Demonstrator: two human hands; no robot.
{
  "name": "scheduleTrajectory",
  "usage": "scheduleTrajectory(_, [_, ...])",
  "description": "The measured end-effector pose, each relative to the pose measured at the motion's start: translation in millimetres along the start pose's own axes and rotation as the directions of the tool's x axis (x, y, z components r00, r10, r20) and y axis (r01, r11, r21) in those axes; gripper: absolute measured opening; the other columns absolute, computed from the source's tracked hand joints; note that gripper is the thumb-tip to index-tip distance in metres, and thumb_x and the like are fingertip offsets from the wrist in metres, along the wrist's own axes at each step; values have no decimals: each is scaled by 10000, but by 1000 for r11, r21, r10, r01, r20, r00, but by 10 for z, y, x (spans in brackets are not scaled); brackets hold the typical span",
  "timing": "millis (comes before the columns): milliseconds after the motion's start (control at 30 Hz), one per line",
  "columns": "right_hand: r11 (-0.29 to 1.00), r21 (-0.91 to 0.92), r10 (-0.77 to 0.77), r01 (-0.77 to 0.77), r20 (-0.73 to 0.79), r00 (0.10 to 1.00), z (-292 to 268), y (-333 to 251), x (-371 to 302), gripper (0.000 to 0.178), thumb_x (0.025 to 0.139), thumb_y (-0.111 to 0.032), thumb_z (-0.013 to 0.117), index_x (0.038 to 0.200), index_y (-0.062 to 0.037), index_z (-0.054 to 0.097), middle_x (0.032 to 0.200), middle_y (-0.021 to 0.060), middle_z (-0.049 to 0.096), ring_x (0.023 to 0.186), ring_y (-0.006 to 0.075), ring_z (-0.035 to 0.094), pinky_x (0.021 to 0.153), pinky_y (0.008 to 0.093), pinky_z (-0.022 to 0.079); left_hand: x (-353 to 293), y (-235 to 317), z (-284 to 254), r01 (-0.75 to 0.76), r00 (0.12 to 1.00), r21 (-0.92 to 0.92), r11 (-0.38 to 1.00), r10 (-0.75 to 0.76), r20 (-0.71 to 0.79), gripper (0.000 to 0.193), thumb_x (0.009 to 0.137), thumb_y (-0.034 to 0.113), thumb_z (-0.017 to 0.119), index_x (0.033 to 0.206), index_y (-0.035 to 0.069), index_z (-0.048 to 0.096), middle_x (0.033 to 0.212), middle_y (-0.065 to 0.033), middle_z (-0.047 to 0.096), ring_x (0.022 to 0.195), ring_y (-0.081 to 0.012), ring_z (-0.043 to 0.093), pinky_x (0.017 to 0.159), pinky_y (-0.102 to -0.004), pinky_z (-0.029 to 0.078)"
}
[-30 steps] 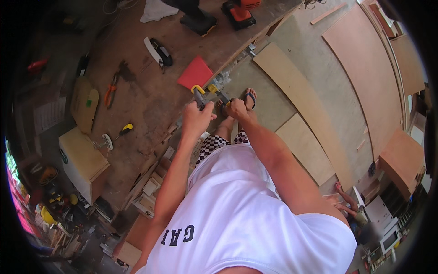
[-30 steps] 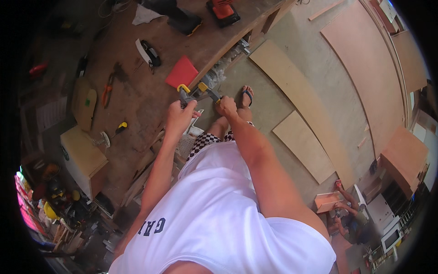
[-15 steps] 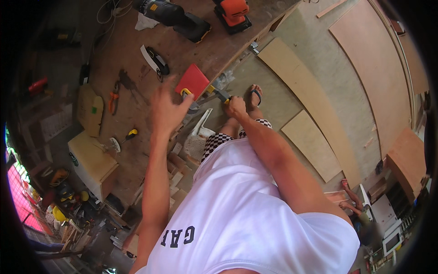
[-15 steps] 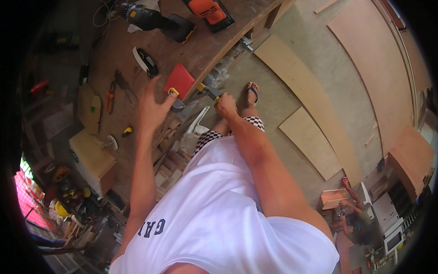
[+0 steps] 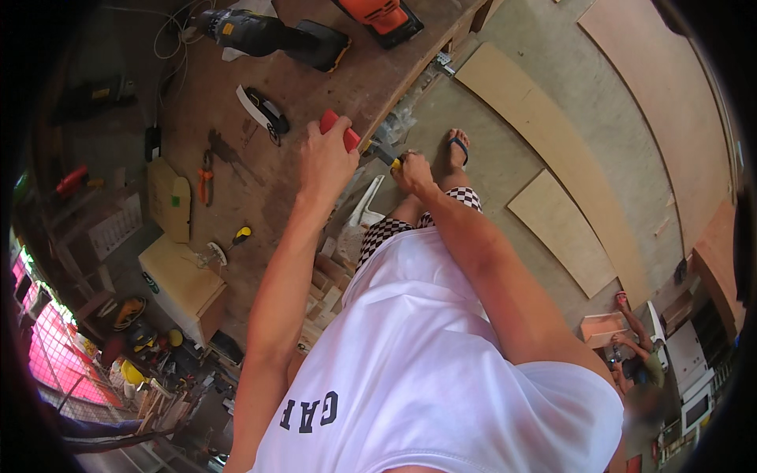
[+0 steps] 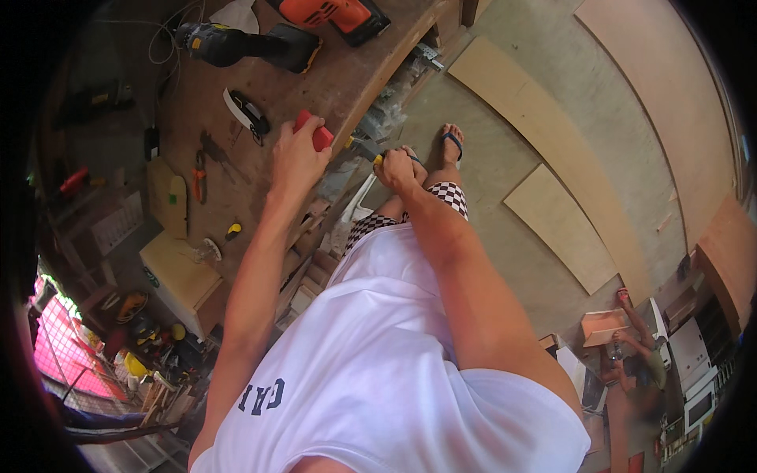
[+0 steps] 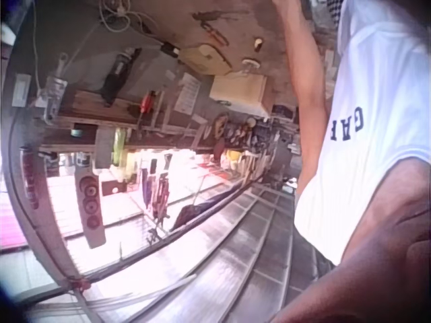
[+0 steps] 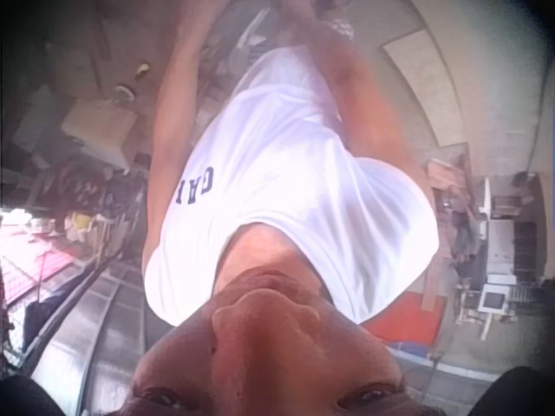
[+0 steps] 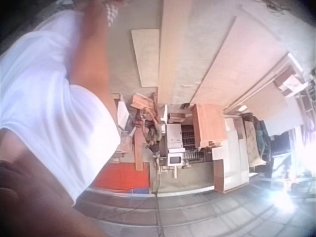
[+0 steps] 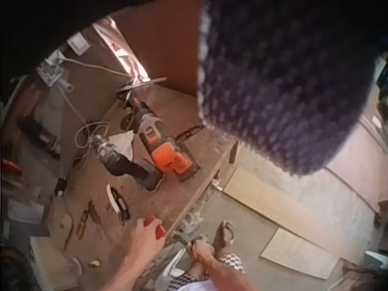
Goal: The person assembles a wooden cabinet in a workshop. They handle wooden panels, use a hammer and a power drill to secure parts, and move around the workspace to retrieve tools and materials.
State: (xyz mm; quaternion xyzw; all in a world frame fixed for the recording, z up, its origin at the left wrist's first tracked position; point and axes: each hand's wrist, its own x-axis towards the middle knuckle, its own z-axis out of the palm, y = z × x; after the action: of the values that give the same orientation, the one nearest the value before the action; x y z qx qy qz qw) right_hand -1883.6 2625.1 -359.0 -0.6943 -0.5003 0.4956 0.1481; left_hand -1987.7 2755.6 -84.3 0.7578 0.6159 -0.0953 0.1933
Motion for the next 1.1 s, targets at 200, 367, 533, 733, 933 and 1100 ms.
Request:
scheduleTrajectory(200, [998, 37, -47, 51, -86, 995, 4, 33, 22, 329, 816, -236, 768, 1032, 12, 764, 1084, 292, 721, 1013, 486, 705, 924, 525, 581, 19, 80, -44, 7, 1000, -39, 999, -8, -16, 505, 787, 98, 808, 1272, 136, 675, 1268, -281, 592, 1109, -505, 660, 972, -531, 555])
scheduleTrajectory(367, [999, 49, -2, 4, -43, 999, -49, 33, 33, 336, 816, -247, 766, 1033, 9, 765, 1114, 297, 719, 1012, 488, 704, 931, 526, 576, 54, 71, -27, 41, 999, 2, 999, -41, 4, 548, 775, 130, 862, 1277, 154, 646, 1262, -236, 597, 1132, -465, 665, 953, -521, 562])
scheduleTrajectory(533, [999, 30, -15, 17, -39, 999, -114, 30, -30, 344, 824, -279, 760, 1031, -5, 770, 1086, 286, 733, 1006, 479, 710, 930, 528, 578, 47, 1, 18, 77, 997, -31, 997, -77, -1, 626, 743, 132, 889, 1304, 175, 614, 1212, -222, 605, 1098, -448, 671, 959, -516, 553])
scheduleTrajectory(733, [999, -29, 22, -23, -23, 999, -170, 3, -83, 346, 829, -299, 760, 1013, -6, 764, 1066, 268, 743, 994, 466, 718, 919, 532, 580, 81, 123, -116, 122, 990, -32, 992, -119, 75, 806, 706, 142, 918, 1411, 150, 526, 1275, -255, 616, 1168, -471, 648, 991, -529, 536])
scheduleTrajectory(933, [999, -34, -40, 38, -78, 996, -143, 40, -88, 374, 828, -316, 757, 1022, 4, 762, 1042, 276, 746, 984, 462, 726, 900, 533, 591, 74, 71, -33, 124, 992, -16, 992, -124, -11, 931, 664, 167, 946, 1457, 50, 471, 1323, -282, 620, 1241, -473, 620, 1030, -524, 528])
scheduleTrajectory(1100, [997, -76, -20, 20, 10, 1000, -216, -29, -79, 377, 833, -323, 747, 1023, 3, 766, 1002, 272, 753, 966, 468, 728, 889, 535, 595, 144, 2, 1, 183, 982, 56, 982, -185, 43, 910, 657, 232, 953, 1412, -6, 504, 1348, -272, 613, 1255, -455, 619, 1034, -513, 530])
